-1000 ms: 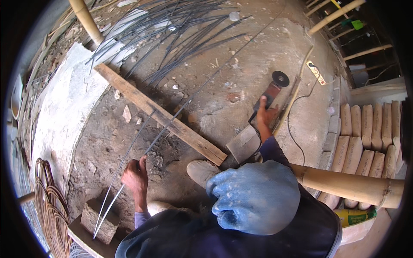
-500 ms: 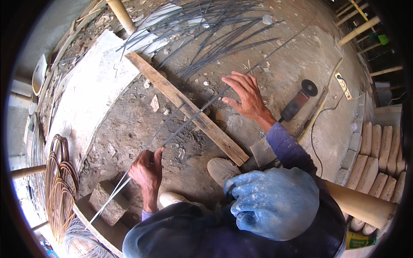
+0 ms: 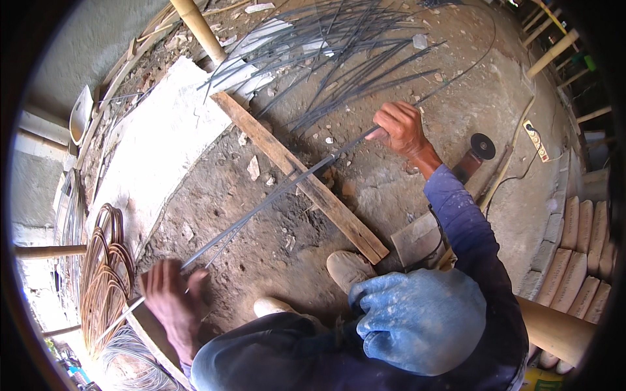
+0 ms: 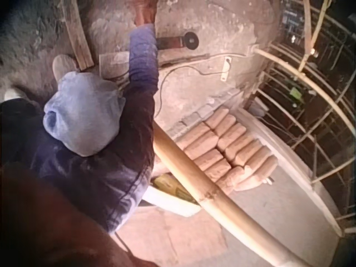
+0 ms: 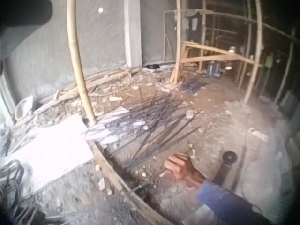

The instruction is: The person uses an angle grinder to cut metal rods on a construction site. They position each rod on a wooden plank, cut it, and then place the cut pieces aside.

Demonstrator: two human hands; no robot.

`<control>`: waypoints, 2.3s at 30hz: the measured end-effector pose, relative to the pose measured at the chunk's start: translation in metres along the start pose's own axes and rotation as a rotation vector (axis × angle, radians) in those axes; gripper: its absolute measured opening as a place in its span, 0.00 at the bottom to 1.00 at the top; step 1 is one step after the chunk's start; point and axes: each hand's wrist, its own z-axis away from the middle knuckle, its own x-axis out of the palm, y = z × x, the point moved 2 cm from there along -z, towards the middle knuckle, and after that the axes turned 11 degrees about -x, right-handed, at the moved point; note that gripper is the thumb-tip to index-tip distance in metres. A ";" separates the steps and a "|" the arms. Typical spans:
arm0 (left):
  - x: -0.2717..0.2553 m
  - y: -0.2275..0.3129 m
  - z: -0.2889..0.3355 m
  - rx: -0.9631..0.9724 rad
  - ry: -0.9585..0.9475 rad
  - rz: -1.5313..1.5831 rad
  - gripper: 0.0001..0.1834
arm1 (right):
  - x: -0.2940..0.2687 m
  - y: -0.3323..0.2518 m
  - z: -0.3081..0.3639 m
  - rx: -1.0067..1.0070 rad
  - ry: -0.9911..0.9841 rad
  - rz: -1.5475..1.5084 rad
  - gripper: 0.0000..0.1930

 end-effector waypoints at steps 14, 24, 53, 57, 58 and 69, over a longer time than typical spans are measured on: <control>-0.015 -0.017 -0.016 -0.375 0.389 -0.073 0.35 | -0.056 0.066 -0.134 -0.124 0.228 0.246 0.29; -0.053 0.016 -0.038 -0.694 0.261 -0.005 0.24 | -0.058 0.085 -0.196 -0.078 0.218 0.118 0.27; -0.085 -0.051 -0.090 -0.513 0.290 -0.072 0.20 | -0.030 0.106 -0.237 0.001 0.235 0.049 0.30; -0.049 -0.081 -0.104 -0.388 0.243 -0.170 0.24 | -0.053 0.100 -0.175 0.032 0.455 0.173 0.34; -0.042 -0.083 -0.104 -0.354 0.204 -0.171 0.24 | -0.065 0.116 -0.143 0.124 0.524 0.219 0.32; -0.007 -0.033 -0.099 -0.265 0.003 -0.203 0.16 | -0.190 0.086 0.382 2.138 0.152 0.526 0.22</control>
